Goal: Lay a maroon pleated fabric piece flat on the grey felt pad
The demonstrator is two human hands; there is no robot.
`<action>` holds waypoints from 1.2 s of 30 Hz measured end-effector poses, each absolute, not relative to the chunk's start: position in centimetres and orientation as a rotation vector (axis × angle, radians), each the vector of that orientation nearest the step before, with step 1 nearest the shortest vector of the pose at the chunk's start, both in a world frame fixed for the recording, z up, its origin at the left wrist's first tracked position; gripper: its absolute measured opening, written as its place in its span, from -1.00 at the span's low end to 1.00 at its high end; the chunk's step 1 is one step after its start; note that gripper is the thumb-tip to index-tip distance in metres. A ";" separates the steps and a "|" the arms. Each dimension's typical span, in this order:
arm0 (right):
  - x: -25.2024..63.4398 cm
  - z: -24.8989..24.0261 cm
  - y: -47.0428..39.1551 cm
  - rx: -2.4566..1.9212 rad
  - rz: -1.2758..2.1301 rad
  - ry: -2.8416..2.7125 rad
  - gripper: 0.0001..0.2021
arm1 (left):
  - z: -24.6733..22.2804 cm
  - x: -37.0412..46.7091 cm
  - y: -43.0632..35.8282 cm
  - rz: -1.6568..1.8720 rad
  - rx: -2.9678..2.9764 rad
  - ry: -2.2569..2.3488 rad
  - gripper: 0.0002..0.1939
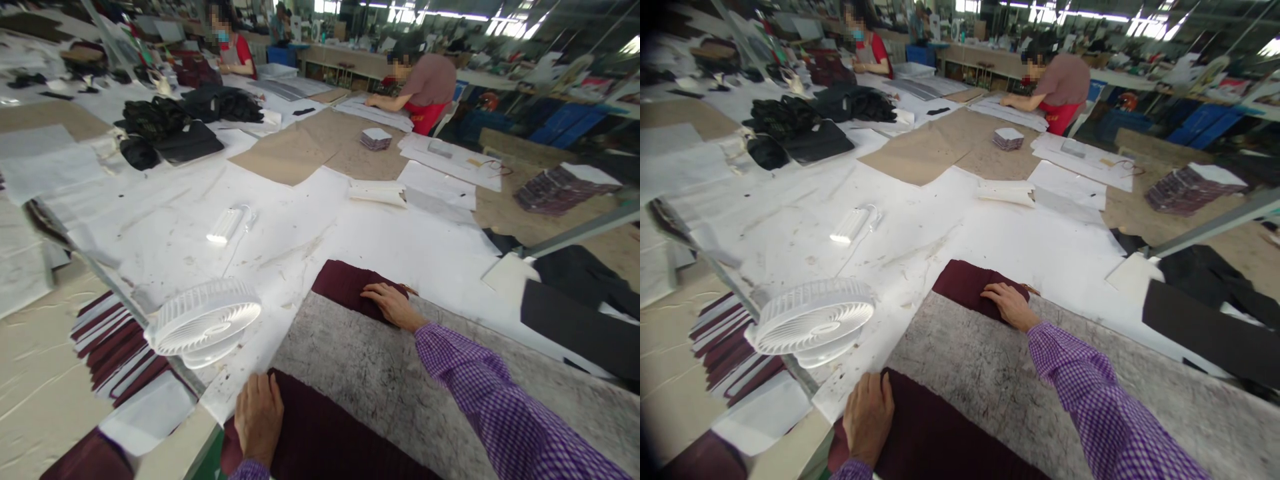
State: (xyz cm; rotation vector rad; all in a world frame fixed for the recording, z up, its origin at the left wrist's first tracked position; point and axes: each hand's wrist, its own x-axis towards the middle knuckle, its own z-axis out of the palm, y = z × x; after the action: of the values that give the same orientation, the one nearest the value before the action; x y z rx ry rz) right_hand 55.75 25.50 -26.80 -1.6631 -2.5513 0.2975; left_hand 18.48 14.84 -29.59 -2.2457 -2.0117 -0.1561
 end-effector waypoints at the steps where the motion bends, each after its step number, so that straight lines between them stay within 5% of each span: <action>1: 55.9 -26.7 25.3 -1.682 0.288 -2.544 -0.72 | -29.6 18.5 14.9 -0.156 -2.242 -2.015 -0.79; 36: 56.5 -26.3 27.0 -1.806 0.277 -2.463 -0.80 | -29.3 18.6 14.9 -0.138 -2.233 -2.013 -0.79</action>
State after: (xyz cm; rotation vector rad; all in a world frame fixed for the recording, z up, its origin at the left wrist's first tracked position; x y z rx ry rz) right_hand 56.48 27.00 -26.25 -1.8059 -2.4635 0.2767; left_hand 18.64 14.94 -29.33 -2.2333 -2.0134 -0.1375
